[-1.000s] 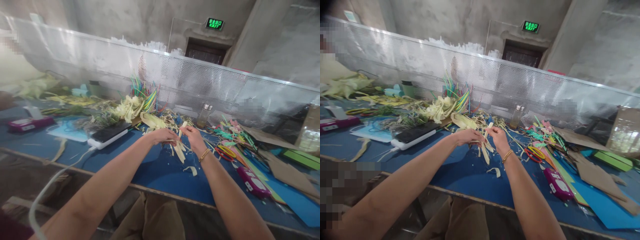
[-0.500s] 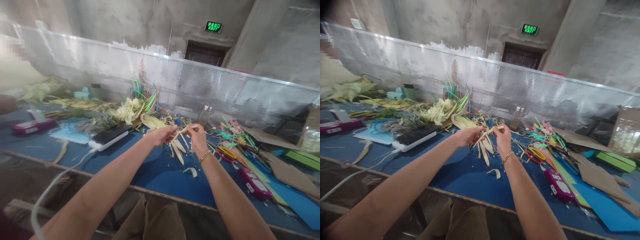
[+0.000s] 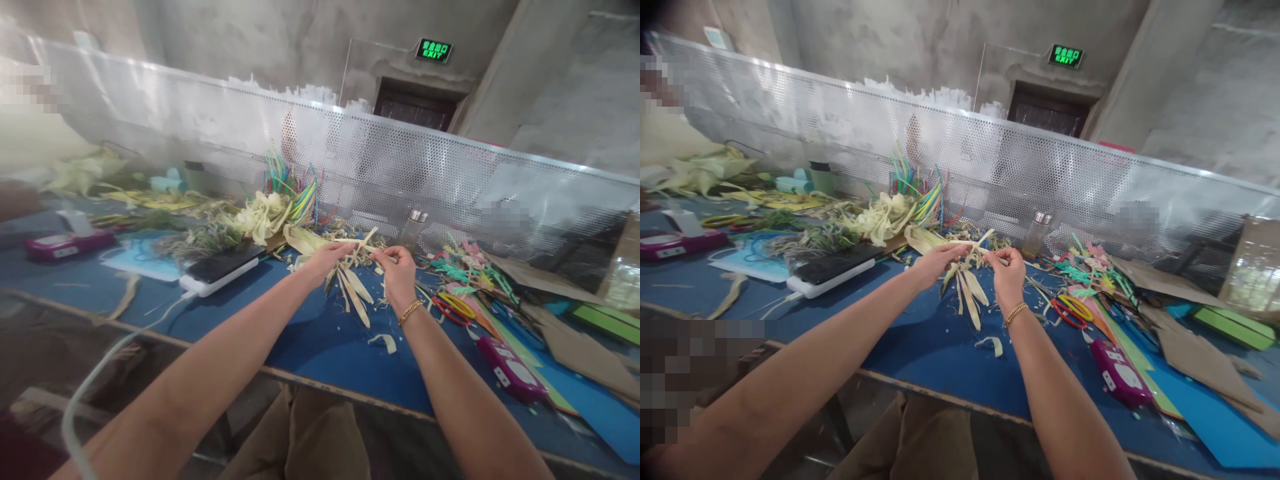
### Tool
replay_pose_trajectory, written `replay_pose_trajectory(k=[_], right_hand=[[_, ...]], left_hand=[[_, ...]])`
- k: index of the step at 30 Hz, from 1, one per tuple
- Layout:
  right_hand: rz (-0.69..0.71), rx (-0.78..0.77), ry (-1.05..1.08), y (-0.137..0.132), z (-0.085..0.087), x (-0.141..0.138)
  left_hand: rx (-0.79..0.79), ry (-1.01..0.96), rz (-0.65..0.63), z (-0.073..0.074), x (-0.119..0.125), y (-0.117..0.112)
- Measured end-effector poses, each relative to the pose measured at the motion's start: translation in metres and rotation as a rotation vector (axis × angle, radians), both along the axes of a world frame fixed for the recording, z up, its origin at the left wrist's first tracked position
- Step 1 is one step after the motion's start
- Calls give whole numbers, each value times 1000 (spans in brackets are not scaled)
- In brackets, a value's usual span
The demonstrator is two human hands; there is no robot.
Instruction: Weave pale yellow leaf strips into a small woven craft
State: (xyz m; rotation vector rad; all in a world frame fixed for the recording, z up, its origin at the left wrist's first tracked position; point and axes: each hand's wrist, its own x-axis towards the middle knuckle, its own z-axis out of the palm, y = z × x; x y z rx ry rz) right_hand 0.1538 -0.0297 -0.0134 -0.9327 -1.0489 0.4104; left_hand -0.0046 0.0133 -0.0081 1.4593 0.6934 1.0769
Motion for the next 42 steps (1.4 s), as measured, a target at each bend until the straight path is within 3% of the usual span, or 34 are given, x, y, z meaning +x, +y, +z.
replay_pose_trajectory(k=[11,18,23,28,42], right_hand=[[183,-17,-77,-4,2,1],[287,-167,-172,-7,3,5],[236,-308,-223,-9,8,10],[315,-307,-239,-8,5,8],[194,-243,-76,0,-3,7]], left_hand=[[-289,-98,-11,-4,6,8],[-172,-152,-181,5,1,-1],[-154,30,-174,-1,2,1],[-137,127,-225,-3,3,0],[-66,203,-303,-2,3,-2]])
